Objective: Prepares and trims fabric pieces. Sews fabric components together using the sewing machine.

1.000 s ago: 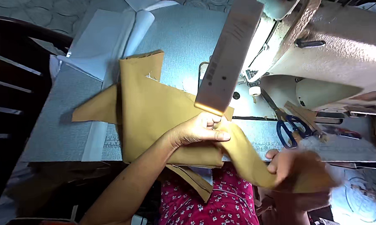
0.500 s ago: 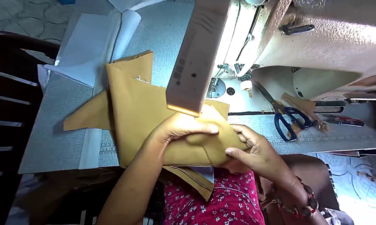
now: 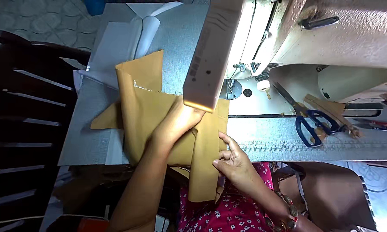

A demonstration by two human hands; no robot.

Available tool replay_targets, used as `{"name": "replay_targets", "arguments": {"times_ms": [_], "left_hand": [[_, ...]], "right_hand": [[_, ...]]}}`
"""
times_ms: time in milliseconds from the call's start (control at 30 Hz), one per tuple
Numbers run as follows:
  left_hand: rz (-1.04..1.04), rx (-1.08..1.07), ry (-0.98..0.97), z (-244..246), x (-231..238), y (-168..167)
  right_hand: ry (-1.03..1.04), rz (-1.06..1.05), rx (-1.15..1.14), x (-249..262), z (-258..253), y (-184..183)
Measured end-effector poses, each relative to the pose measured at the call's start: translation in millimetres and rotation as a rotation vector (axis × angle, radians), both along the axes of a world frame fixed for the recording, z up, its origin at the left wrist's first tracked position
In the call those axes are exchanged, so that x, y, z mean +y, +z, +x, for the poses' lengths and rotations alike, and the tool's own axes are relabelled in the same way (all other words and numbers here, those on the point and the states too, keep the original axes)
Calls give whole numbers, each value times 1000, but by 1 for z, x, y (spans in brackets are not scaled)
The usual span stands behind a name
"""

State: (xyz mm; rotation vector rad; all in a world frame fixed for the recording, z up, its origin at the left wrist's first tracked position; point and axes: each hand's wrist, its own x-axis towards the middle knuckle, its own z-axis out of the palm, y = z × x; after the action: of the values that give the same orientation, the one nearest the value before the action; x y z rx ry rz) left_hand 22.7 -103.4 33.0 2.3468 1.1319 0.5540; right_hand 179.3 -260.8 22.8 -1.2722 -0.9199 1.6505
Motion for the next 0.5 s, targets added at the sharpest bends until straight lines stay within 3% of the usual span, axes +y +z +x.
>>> {"name": "replay_targets", "arguments": {"times_ms": [133, 267, 500], "left_hand": [[27, -99, -97, 28, 14, -13], [-24, -231, -61, 33, 11, -21], [-86, -271, -5, 25, -7, -19]], "right_hand": [[-87, 121, -66, -12, -6, -5], [-162, 304, -157, -31, -6, -14], [-104, 345, -237, -45, -4, -22]]}}
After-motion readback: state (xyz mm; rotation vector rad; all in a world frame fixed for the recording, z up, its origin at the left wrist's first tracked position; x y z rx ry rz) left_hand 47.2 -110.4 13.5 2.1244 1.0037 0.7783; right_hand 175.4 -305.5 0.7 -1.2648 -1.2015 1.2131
